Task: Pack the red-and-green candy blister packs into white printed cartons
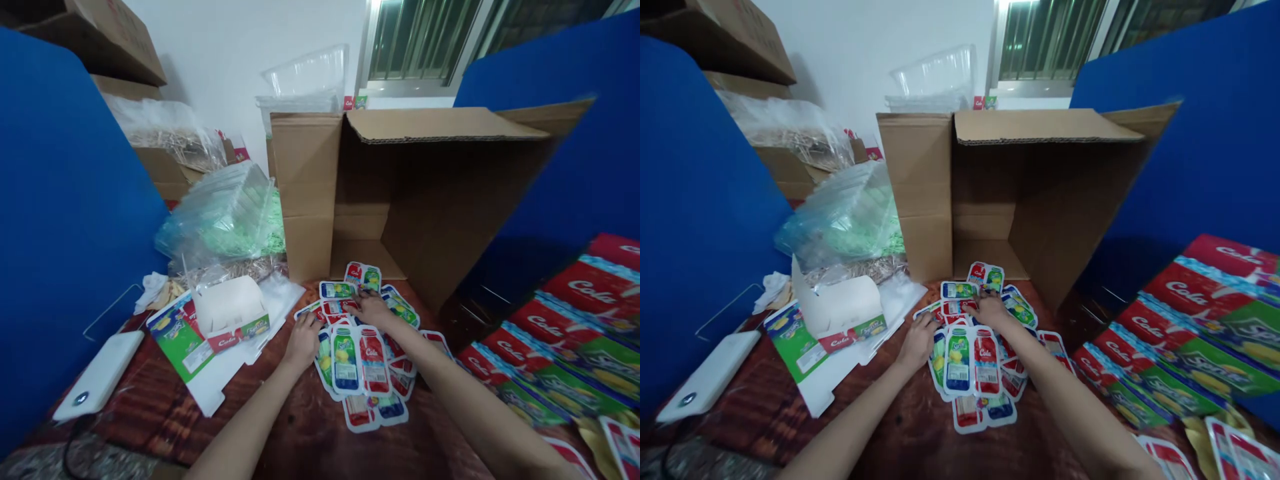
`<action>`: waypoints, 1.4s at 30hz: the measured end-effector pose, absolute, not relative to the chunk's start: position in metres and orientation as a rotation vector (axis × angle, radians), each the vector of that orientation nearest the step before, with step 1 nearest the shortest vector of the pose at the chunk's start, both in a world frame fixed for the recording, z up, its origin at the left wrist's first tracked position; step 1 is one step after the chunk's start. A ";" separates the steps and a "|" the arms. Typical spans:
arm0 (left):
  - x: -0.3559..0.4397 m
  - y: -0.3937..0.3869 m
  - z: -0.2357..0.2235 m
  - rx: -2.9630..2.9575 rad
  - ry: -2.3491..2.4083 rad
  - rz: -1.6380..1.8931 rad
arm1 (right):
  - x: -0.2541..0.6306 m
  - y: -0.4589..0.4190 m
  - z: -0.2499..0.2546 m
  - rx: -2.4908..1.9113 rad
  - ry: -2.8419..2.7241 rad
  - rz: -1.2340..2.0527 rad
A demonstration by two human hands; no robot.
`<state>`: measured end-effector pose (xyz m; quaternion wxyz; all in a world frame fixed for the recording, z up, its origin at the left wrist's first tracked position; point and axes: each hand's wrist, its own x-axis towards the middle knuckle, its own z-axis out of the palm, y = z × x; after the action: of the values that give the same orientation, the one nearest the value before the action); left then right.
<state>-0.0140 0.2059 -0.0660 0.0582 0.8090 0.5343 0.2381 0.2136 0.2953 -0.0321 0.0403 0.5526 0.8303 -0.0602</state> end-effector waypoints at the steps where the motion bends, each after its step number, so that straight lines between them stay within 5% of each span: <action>1: -0.014 0.205 -0.065 2.449 1.622 0.726 | 0.213 0.288 -0.030 1.652 2.575 -0.182; 15: -0.020 0.171 -0.051 2.259 1.833 0.964 | 0.221 0.223 -0.012 1.401 2.964 -0.225; 22: -0.007 0.151 -0.051 2.401 1.544 0.334 | 0.236 0.127 -0.032 1.893 2.887 -0.156; 31: -0.006 0.081 -0.062 2.394 1.947 0.299 | 0.253 0.086 -0.046 2.159 2.783 0.120; 35: -0.025 0.054 -0.068 2.449 1.974 0.286 | 0.250 0.074 -0.051 2.390 2.698 -0.236; 42: -0.045 0.048 -0.062 2.439 1.850 0.419 | 0.269 0.076 -0.039 2.895 2.388 -1.608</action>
<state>-0.0448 0.0475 -0.0624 0.0257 0.7891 0.5985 0.1355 0.2686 0.0761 -0.0393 -0.4534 0.6321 0.5213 -0.3509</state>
